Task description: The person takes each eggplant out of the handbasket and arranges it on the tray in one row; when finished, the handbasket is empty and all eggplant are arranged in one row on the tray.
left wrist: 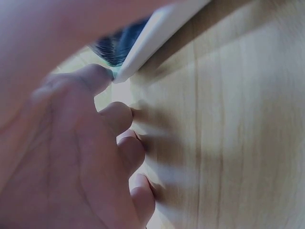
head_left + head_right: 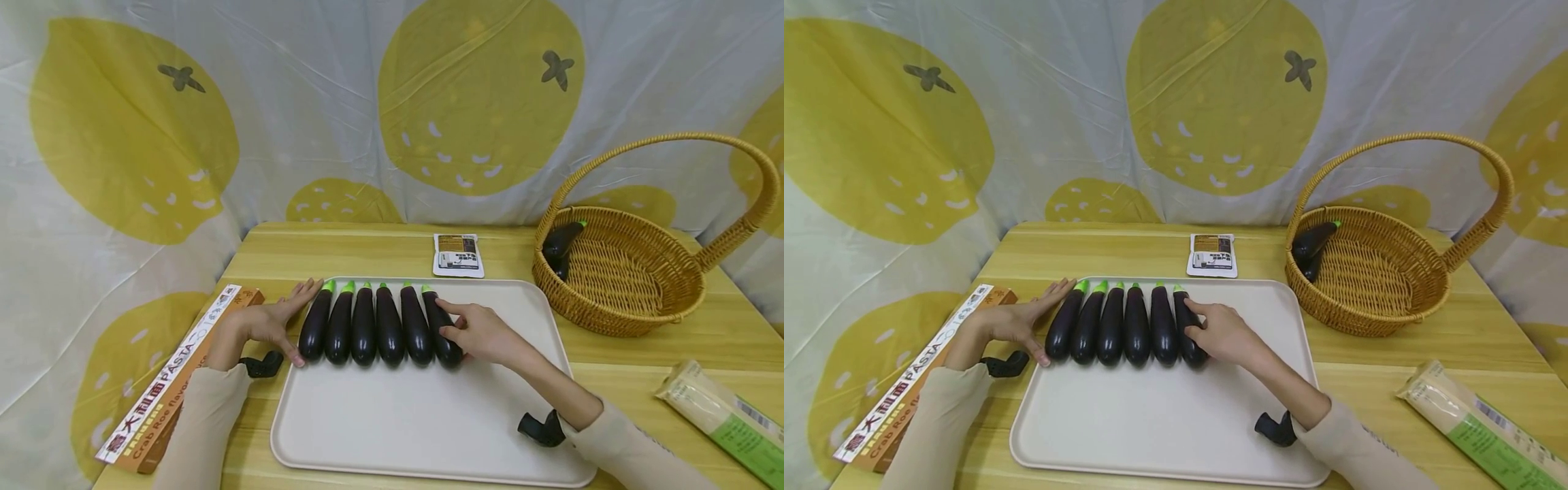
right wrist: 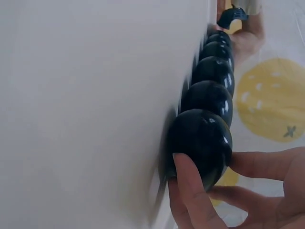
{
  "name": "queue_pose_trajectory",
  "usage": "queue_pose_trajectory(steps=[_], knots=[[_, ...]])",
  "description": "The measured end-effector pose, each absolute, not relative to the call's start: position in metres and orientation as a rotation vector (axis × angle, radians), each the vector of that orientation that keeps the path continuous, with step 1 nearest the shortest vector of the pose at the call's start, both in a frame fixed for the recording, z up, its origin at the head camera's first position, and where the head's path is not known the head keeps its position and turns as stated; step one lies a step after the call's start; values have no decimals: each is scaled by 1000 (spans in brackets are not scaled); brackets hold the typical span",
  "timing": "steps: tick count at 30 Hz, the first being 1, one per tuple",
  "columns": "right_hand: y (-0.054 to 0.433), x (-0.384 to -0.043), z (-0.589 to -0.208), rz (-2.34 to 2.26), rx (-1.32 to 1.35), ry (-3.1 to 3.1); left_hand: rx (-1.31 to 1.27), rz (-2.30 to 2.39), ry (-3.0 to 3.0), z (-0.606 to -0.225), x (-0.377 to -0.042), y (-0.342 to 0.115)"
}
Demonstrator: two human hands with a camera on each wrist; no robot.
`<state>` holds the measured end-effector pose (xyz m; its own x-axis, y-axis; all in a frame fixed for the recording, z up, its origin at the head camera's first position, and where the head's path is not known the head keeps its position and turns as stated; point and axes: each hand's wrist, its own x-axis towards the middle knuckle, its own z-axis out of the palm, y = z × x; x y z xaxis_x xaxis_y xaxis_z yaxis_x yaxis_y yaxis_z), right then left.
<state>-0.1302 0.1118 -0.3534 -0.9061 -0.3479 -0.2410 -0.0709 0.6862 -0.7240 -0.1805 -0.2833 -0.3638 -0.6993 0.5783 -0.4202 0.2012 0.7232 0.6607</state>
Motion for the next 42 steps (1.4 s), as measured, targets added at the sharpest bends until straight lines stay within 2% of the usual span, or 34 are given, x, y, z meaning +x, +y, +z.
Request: queue_pose_trajectory(steps=[20,27,36,42], knots=[[132,-145,-359,-1116,-496,2382,596,781,2297,-363,-183,-280],[144,-149,-350,-1117,-556,2367,593,781,2294,-363,-183,-280],[204,-156,-304,-1199,-501,2506,608,801,2284,-365,-181,-282],[263,-166,-290,-1226,-278,2594,612,802,2290,-366,-181,-283]])
